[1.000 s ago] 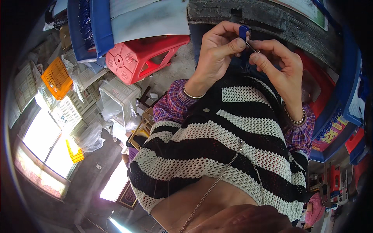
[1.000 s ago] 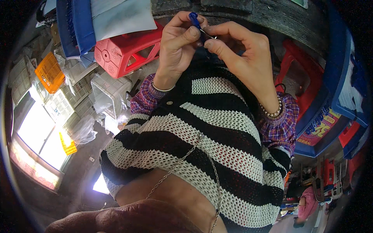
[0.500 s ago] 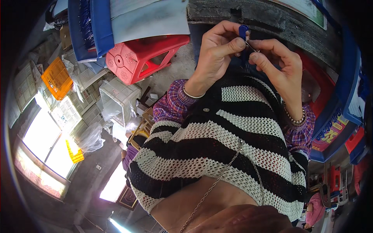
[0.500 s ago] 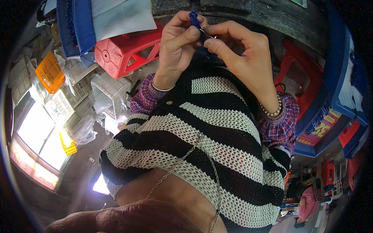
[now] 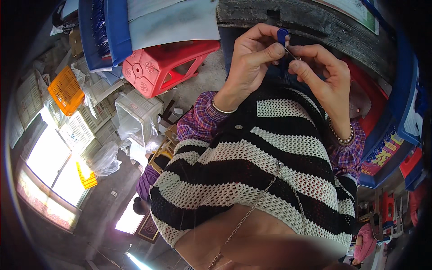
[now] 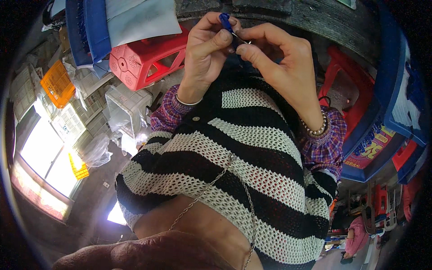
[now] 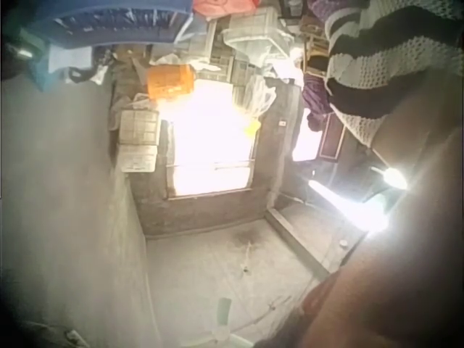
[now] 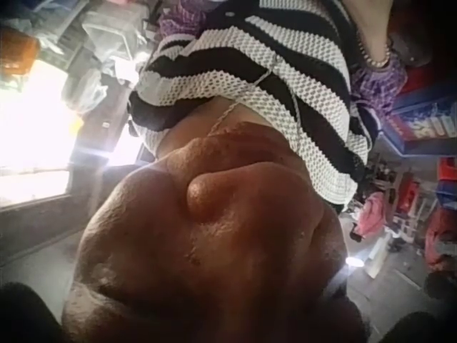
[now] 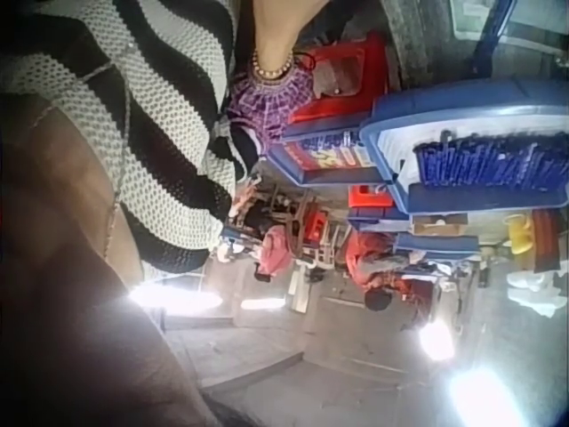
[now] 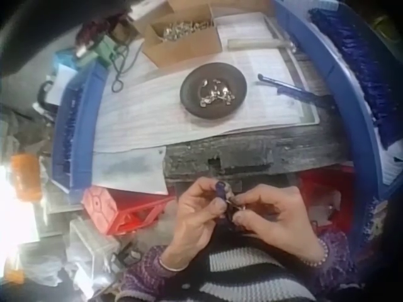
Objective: The recorder is assembling small blue plastic components by inserting a metal pin using their hands.
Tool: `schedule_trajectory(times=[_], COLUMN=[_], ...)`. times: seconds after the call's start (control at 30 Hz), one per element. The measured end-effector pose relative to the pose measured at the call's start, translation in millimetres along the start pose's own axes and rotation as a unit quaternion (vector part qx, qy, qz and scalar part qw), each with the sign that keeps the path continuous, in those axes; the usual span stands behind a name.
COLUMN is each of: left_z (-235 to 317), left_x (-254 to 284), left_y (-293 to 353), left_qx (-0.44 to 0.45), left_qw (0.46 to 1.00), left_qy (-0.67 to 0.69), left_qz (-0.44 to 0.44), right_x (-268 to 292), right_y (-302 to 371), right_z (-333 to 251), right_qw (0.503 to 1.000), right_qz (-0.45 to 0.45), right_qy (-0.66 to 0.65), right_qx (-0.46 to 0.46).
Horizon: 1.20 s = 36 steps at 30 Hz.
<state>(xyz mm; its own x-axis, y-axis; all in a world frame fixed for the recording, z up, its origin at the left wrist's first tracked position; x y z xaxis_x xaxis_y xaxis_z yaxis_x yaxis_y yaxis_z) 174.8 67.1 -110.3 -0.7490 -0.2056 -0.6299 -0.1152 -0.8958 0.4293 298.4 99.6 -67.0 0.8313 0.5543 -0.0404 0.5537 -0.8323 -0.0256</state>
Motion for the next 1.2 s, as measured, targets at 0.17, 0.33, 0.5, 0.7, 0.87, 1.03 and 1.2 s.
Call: schedule_trajectory(times=[0.17,0.33,0.5,0.7,0.87,1.03,1.2], left_z=[0.0,-0.3,-0.5,-0.9,-0.7,-0.2,0.9], left_x=[-0.8,-1.1,-0.4,0.0,-0.8,-0.3,-0.5], left_y=[0.4,0.2,0.1,-1.1,-0.6,0.0,-0.2], left_qx=[0.000,0.001,0.002,0.000,0.000,0.001,-0.003], left_qw=[1.000,1.000,1.000,1.000,1.000,1.000,1.000], left_qy=[-0.004,-0.004,-0.004,-0.005,-0.004,-0.008,-0.010], left_qz=[0.001,0.001,0.005,0.001,0.002,0.003,0.003], right_x=[-0.1,0.2,0.7,0.9,1.1,1.6,5.2], right_y=[0.2,0.5,0.0,0.0,0.3,0.9,-0.4], right_z=[-0.4,-0.6,0.1,0.0,0.7,1.2,-0.9], right_qw=[1.000,1.000,1.000,1.000,1.000,1.000,1.000], right_qz=[-0.001,0.002,0.000,-0.001,0.002,0.001,-0.006], right_qy=[-0.003,-0.003,-0.003,-0.003,-0.009,-0.005,0.006], right_qx=[-0.003,0.002,-0.002,-0.009,-0.003,-0.008,0.010])
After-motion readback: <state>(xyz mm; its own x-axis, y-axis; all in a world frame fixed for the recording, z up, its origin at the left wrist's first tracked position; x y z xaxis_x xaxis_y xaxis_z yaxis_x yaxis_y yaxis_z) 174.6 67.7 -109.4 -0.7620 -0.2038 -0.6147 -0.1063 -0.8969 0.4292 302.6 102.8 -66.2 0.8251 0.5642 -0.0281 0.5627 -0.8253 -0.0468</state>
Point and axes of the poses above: each hand's wrist, its own y-axis away from the middle knuckle, its own x-axis out of the back of the hand, z = x × y, the point moved 8 cm from there along -y, towards the middle knuckle, and after that the axes turned 12 degrees about x, right-handed, at the moved point
